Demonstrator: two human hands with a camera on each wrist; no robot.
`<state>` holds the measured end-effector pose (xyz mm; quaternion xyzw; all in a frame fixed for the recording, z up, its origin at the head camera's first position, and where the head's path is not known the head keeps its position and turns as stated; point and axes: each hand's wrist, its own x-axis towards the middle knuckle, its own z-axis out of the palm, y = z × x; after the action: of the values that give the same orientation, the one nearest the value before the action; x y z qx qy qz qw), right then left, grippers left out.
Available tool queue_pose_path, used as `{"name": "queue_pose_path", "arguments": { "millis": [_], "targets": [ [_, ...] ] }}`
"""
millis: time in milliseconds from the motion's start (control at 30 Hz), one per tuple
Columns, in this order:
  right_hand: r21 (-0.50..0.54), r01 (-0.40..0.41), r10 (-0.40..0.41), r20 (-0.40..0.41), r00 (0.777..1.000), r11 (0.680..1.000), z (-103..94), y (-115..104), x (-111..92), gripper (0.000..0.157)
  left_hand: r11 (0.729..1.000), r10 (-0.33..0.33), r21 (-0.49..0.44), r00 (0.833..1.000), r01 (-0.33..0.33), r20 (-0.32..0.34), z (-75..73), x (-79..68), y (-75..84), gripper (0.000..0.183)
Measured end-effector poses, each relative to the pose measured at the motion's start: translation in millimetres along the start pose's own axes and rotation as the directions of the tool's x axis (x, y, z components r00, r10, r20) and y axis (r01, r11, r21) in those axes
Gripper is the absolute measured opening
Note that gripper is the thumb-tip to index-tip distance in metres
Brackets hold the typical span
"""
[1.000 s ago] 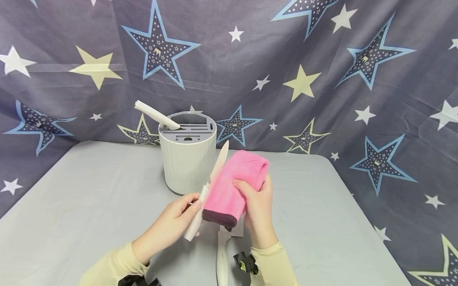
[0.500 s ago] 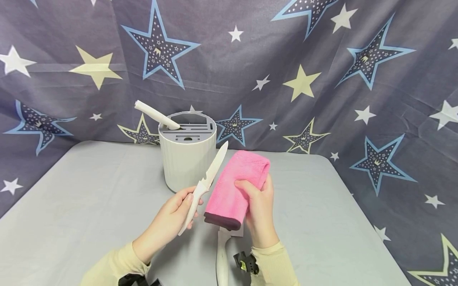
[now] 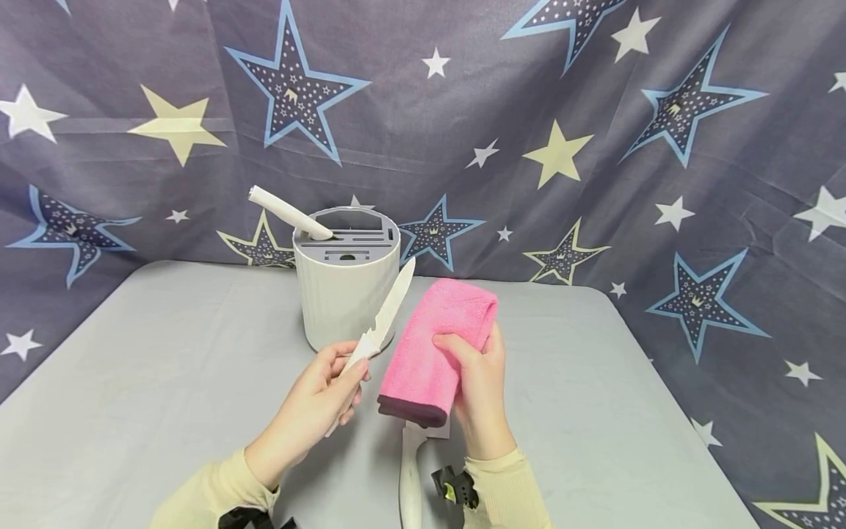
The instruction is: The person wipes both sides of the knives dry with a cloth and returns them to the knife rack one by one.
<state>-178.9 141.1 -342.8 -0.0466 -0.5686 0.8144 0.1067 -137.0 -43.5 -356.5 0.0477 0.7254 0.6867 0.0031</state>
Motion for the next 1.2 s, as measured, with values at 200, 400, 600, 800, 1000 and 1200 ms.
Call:
{"name": "queue_pose_path", "arguments": {
  "millis": [200, 400, 600, 800, 1000, 1200],
  "targets": [
    [-0.005, -0.014, 0.014, 0.011, 1.0, 1.0, 0.6, 0.2, -0.7, 0.041, 0.995, -0.01, -0.096, 1.0, 0.012, 0.019, 2.2, -0.4, 0.3, 0.03],
    [-0.018, -0.054, 0.055, 0.016, 0.998, 0.998, 2.0, 2.2, -1.1, 0.041, 0.995, -0.015, -0.096, 0.999, 0.018, 0.035, 3.4, -1.8, 1.0, 0.034],
    [-0.013, -0.048, 0.049, 0.055, 0.997, 0.999, 3.0, 4.2, -1.7, 0.041, 0.996, -0.028, -0.083, 0.999, 0.032, 0.043, 4.3, -4.0, 2.2, 0.034],
    [-0.031, -0.041, 0.043, 0.086, 0.995, 0.999, 4.5, 6.8, -2.4, 0.043, 0.999, -0.031, -0.016, 0.999, 0.031, 0.037, 5.5, -4.2, 1.9, 0.034],
    [-0.061, -0.05, 0.056, 0.108, 0.993, 0.997, 5.0, 8.3, -3.1, 0.045, 0.992, 0.041, 0.119, 0.999, -0.043, 0.018, 4.9, -4.3, -0.5, 0.035],
    [-0.101, -0.05, 0.063, 0.135, 0.989, 0.994, 5.2, 7.7, -4.8, 0.045, 0.966, 0.125, 0.228, 0.992, -0.121, -0.006, 4.0, -5.4, -1.9, 0.034]
  ]
}}
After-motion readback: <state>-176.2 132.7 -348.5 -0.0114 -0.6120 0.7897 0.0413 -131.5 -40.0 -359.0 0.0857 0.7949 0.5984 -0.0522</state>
